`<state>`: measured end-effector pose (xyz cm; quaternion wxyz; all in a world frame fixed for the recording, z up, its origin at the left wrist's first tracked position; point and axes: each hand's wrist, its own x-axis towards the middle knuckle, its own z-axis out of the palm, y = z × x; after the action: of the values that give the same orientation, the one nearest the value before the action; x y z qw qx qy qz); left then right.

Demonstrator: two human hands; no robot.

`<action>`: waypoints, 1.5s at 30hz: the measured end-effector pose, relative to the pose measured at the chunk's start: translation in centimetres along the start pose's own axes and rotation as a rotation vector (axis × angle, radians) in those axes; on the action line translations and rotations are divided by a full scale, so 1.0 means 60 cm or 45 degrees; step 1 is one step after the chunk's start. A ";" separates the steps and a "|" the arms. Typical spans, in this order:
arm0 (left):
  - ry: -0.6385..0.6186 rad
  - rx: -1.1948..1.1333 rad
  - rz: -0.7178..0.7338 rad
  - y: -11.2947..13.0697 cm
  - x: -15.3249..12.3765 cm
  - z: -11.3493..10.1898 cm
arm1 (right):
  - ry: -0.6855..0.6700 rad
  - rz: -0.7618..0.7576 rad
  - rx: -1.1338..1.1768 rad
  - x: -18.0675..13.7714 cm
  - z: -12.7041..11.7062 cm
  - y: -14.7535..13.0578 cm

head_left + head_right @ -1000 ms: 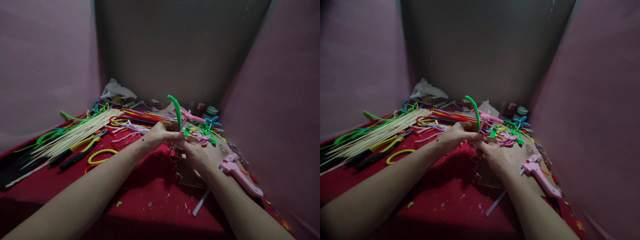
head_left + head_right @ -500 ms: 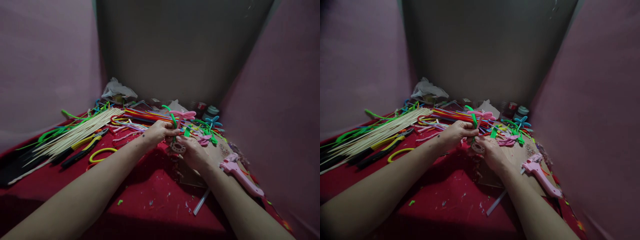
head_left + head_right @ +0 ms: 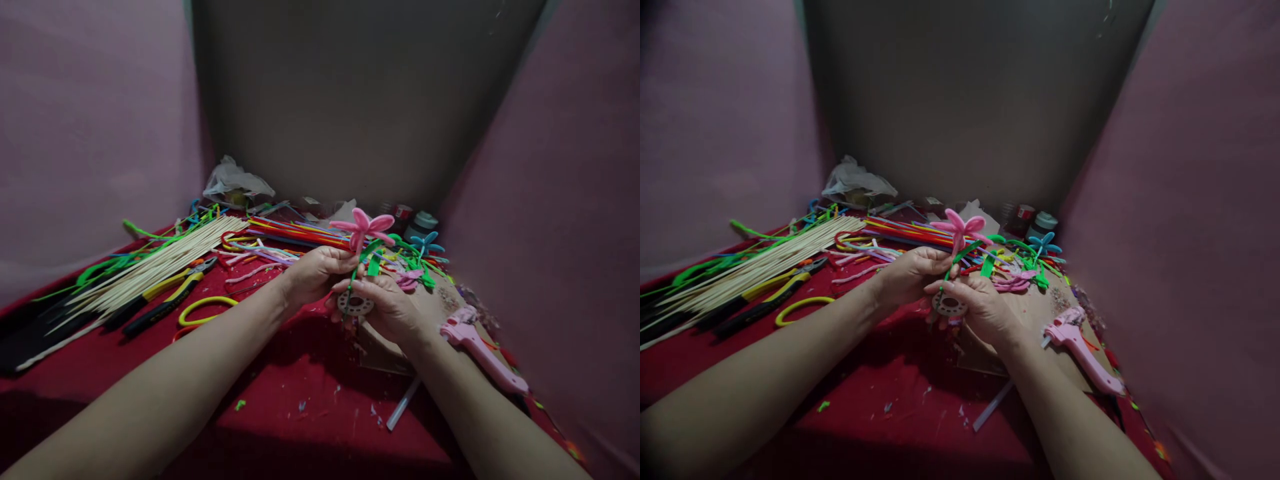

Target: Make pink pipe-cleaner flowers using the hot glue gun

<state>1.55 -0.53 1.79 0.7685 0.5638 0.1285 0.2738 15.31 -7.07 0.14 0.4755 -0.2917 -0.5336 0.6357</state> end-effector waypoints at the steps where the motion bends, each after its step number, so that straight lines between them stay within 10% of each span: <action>1: 0.000 0.004 0.000 0.001 0.000 0.001 | 0.025 -0.022 -0.015 0.000 0.000 0.001; 10: 0.160 0.391 0.134 0.007 0.009 0.001 | 0.381 -0.127 -0.225 0.008 -0.016 0.015; 25: 0.356 0.408 0.075 0.016 0.004 0.016 | 0.317 -0.193 -0.358 0.014 -0.011 0.016; 38: 0.086 0.446 0.122 0.022 -0.004 0.005 | 0.155 -0.093 -0.163 0.006 -0.012 0.014; 45: 0.144 0.385 0.138 0.014 0.002 0.014 | 0.387 -0.241 -0.427 0.007 -0.014 0.014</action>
<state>1.86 -0.98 2.86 0.6506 0.6629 0.1805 0.3236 15.64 -6.32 -0.81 0.5526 -0.4077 -0.5789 0.4397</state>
